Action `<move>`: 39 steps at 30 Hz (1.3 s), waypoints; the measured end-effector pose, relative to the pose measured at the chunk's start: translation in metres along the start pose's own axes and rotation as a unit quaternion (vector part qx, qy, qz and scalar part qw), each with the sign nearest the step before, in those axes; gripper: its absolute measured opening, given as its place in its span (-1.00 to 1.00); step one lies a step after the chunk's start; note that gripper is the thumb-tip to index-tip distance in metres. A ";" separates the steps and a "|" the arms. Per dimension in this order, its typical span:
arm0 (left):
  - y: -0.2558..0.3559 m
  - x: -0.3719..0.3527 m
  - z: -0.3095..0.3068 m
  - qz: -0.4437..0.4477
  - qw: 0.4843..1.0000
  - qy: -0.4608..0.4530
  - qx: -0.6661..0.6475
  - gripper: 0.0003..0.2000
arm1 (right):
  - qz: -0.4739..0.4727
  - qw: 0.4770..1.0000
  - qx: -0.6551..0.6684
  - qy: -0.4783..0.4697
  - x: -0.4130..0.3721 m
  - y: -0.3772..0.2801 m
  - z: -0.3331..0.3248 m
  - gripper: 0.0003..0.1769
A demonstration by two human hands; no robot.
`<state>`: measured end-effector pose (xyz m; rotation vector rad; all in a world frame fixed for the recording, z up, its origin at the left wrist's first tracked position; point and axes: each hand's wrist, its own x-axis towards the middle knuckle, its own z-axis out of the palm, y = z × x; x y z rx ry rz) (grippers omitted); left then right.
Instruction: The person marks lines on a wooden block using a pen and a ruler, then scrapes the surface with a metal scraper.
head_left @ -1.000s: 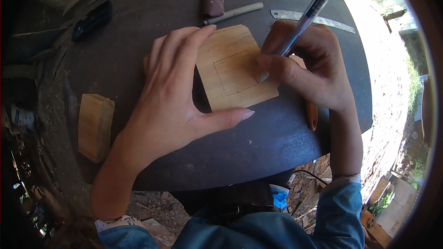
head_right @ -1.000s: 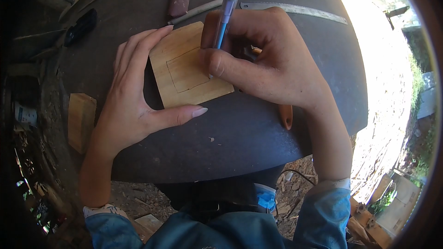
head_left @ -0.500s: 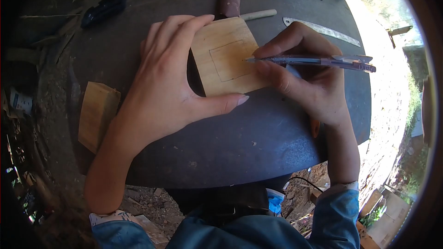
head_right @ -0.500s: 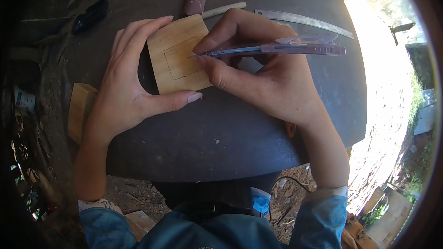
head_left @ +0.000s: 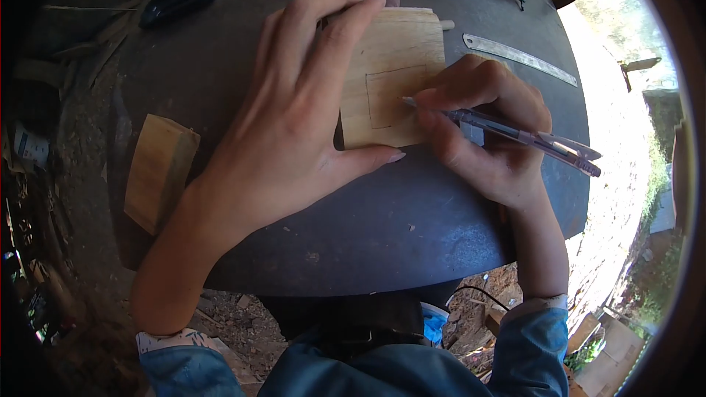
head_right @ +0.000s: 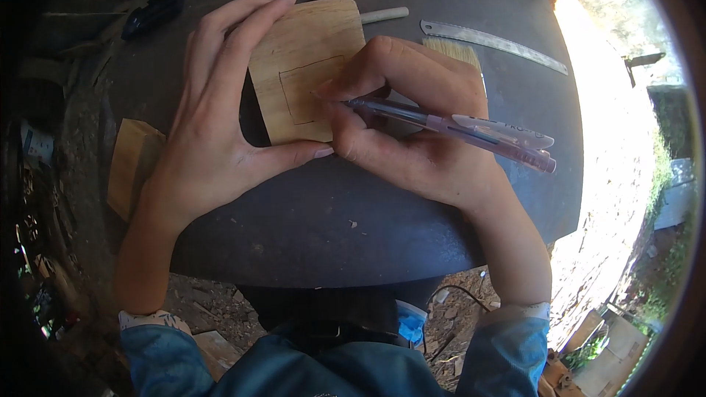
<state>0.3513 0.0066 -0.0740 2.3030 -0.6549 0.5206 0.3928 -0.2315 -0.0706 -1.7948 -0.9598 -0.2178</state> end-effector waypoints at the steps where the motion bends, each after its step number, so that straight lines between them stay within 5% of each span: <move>1: 0.000 -0.001 0.000 -0.001 1.000 0.000 -0.003 0.18 | -0.008 1.000 -0.011 -0.005 0.000 -0.001 0.000 -0.87; 39: -0.003 -0.001 0.001 -0.017 0.999 -0.015 -0.038 0.17 | -0.008 0.994 -0.047 -0.103 0.000 -0.002 -0.006 -0.80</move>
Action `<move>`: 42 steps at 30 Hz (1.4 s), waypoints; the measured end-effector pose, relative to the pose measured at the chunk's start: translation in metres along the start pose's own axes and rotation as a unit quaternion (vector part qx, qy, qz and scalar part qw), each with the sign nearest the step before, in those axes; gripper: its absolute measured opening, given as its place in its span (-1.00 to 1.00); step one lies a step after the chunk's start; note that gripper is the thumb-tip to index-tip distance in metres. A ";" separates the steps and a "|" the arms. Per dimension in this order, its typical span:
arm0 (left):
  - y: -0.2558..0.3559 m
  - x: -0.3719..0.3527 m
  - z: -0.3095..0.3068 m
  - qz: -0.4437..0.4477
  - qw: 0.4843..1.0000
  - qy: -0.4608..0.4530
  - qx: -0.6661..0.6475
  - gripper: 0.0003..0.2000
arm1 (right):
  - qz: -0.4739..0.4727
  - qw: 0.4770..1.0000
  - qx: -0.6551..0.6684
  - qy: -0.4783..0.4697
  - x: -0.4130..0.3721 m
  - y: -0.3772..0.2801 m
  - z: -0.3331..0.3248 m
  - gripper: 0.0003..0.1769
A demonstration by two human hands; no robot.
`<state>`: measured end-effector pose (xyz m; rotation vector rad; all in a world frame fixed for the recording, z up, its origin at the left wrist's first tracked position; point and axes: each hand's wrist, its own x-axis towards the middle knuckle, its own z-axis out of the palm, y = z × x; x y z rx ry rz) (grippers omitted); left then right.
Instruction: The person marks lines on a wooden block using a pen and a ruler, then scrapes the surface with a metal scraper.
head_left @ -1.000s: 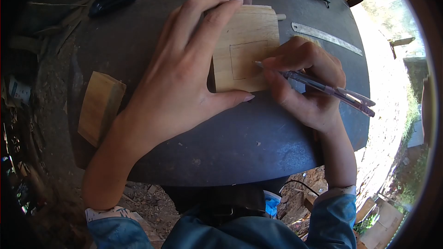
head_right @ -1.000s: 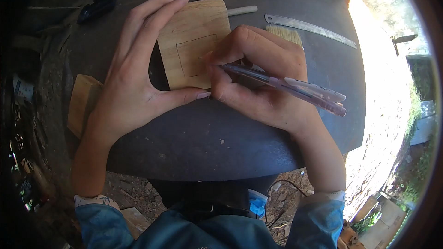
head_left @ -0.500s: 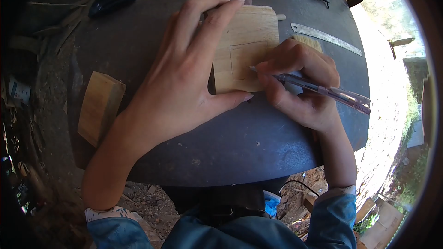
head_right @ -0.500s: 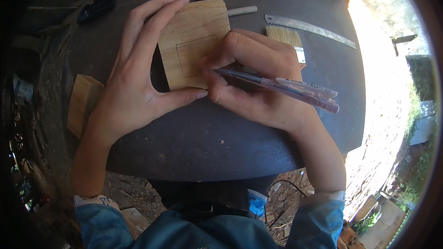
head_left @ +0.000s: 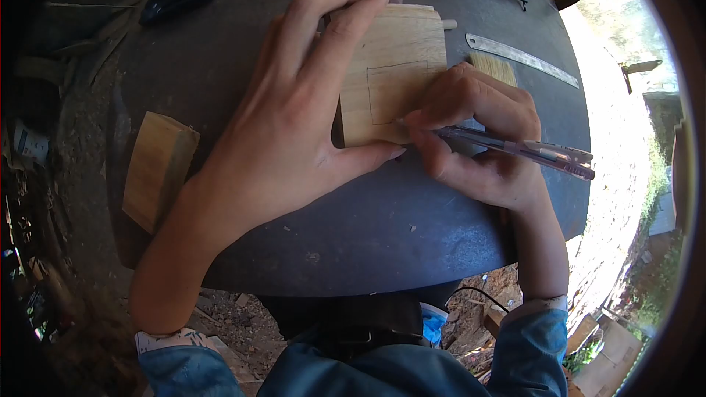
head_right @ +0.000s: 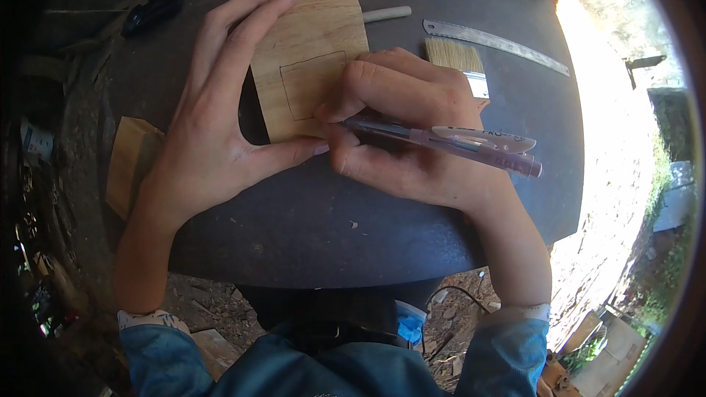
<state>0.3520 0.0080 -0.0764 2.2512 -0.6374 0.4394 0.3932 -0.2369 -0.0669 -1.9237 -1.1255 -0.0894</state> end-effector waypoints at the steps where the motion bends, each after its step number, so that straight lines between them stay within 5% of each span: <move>1: 0.000 0.000 0.000 -0.001 1.000 0.000 0.000 0.17 | 0.000 1.000 0.002 -0.001 0.000 0.000 0.000 -0.80; 42: -0.001 0.000 0.000 -0.001 1.000 -0.002 0.003 0.14 | 0.009 0.997 0.065 0.028 0.000 0.004 -0.005 -0.88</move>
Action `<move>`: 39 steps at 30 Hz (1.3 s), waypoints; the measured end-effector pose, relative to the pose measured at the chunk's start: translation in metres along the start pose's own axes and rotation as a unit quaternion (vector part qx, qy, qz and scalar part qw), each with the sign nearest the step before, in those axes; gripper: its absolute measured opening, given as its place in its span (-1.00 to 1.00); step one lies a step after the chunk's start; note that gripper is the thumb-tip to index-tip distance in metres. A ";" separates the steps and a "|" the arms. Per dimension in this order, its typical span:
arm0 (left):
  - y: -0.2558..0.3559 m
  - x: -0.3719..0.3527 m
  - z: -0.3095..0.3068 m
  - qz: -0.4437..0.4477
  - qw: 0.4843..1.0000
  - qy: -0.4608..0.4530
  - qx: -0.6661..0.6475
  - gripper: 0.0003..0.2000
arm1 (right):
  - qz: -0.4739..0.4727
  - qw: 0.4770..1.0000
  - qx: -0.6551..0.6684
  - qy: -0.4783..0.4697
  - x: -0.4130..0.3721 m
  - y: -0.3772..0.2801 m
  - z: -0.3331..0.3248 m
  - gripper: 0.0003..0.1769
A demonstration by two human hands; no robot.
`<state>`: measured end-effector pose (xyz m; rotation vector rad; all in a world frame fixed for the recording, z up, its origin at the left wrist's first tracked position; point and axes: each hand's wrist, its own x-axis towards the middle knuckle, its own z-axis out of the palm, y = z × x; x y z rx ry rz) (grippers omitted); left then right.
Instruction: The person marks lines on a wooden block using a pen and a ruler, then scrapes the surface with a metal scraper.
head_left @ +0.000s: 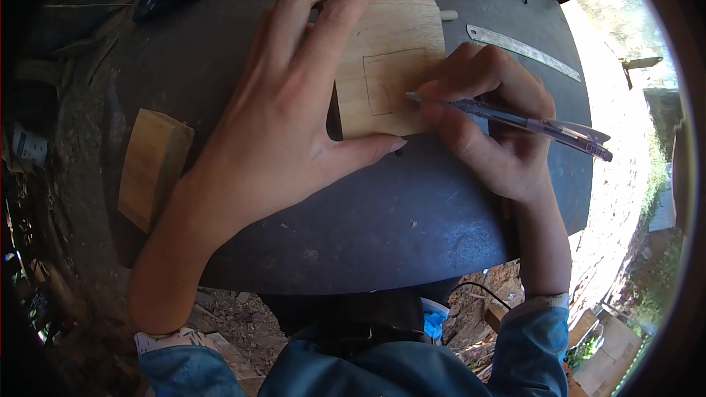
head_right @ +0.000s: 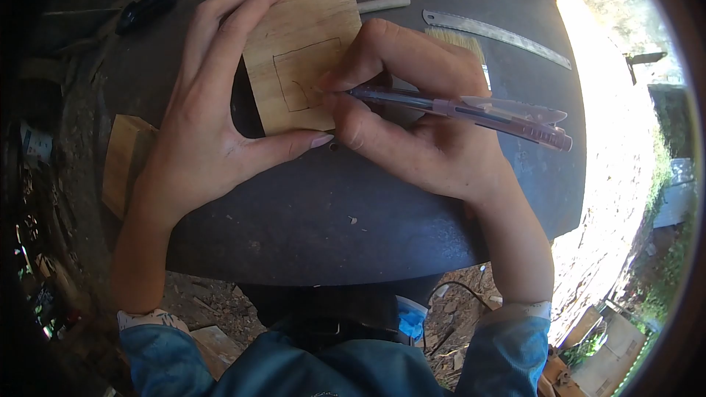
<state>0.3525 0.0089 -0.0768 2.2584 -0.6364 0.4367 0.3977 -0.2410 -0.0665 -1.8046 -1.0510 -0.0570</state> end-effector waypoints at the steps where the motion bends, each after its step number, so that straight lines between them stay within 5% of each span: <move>1: 0.000 0.000 0.000 0.000 1.000 0.000 -0.001 0.13 | -0.002 1.000 0.000 0.001 0.000 0.001 0.000 -0.88; 39: 0.000 0.000 0.001 0.005 1.000 0.003 0.004 0.13 | -0.003 0.999 -0.031 0.006 0.005 -0.002 0.009 -0.82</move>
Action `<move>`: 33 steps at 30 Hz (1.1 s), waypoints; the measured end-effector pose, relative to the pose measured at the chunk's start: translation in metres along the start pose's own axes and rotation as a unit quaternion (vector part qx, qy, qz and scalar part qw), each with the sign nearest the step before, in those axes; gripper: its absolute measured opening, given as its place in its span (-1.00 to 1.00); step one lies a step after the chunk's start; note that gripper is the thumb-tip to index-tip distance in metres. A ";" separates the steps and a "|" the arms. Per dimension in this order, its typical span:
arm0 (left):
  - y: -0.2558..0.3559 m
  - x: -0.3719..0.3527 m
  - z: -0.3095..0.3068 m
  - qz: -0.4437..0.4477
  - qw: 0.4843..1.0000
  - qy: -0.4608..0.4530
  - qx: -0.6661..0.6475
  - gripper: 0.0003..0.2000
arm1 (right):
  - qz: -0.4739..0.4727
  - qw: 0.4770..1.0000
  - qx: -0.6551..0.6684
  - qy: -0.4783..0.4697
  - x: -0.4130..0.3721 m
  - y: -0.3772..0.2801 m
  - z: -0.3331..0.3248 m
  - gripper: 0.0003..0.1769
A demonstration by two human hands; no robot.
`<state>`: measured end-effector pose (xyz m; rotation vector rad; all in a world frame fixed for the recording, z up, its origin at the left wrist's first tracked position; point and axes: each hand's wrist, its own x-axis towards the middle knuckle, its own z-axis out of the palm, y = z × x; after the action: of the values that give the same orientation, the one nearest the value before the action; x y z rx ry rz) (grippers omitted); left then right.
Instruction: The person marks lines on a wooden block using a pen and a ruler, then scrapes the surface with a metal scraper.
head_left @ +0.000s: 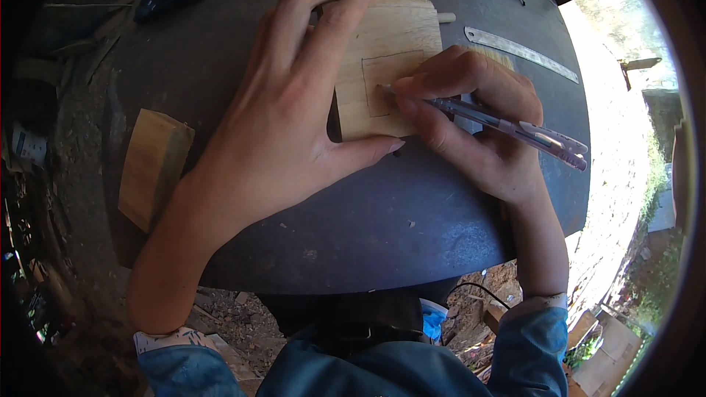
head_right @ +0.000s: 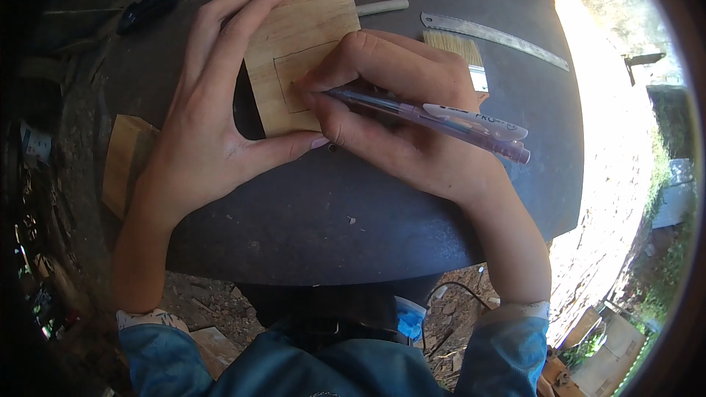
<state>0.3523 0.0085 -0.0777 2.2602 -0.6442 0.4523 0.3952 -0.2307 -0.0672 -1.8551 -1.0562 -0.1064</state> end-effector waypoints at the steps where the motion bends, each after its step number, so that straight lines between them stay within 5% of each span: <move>1: 0.000 0.000 0.000 0.000 1.000 0.000 0.000 0.13 | 0.000 1.000 -0.002 0.001 0.000 0.000 0.000 -0.82; 33: 0.000 0.001 -0.001 0.001 1.000 -0.005 0.004 0.14 | 0.016 1.000 -0.018 -0.006 0.001 -0.002 -0.002 -0.83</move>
<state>0.3528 0.0091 -0.0767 2.2708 -0.6499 0.4460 0.3947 -0.2316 -0.0643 -1.9060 -1.0387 -0.0956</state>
